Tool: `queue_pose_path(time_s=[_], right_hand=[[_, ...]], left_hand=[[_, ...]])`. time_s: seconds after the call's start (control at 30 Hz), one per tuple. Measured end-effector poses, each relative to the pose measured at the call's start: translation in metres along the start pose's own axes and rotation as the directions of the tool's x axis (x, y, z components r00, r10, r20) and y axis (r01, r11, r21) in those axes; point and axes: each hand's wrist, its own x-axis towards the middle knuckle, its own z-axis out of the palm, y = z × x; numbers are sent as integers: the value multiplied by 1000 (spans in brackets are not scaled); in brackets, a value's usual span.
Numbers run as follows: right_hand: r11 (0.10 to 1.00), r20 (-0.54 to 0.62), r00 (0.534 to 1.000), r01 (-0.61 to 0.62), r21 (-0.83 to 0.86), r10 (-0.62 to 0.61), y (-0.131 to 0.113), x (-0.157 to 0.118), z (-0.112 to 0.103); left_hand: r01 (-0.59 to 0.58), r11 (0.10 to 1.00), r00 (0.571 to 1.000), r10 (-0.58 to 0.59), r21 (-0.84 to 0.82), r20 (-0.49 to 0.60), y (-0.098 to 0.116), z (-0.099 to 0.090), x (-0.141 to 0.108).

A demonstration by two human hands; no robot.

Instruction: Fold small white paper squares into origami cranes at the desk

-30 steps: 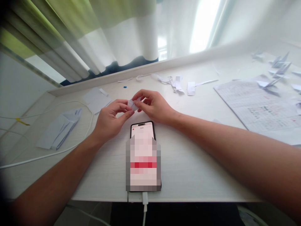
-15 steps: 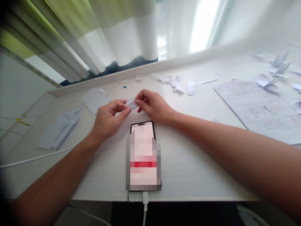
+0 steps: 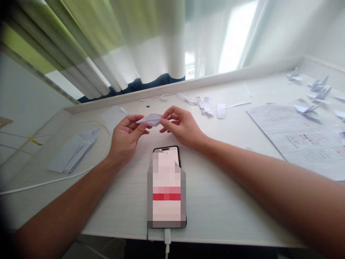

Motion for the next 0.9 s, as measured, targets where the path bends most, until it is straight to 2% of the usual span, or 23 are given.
queue_pose_path(time_s=[0.07,0.13,0.17,0.3,0.37,0.53,0.73,0.9], right_hand=[[1000,-122,993,-2,-11,1,-1,-1,0],[999,-175,985,6,-33,-12,-2,-1,0],[999,-150,988,14,-44,-20,-2,-1,0],[993,80,995,65,-101,-57,-3,-1,0],[991,140,989,66,-116,-49,-3,-2,1],[999,158,987,-21,-33,26,-2,-1,1],[997,194,979,-66,29,59,-2,-1,0],[999,213,976,-44,9,41,-1,0,-1]], left_hand=[[-13,1000,1000,13,15,-5,2,-1,0],[-23,999,1000,23,44,1,4,-1,0],[-24,998,1000,23,62,14,4,-2,0],[-16,990,994,1,139,107,6,-3,-2],[-3,990,992,-15,140,127,6,-3,-3],[47,998,994,-51,43,96,5,0,-3],[54,998,994,-58,39,89,3,1,-5],[122,992,976,-122,9,182,6,2,-7]])
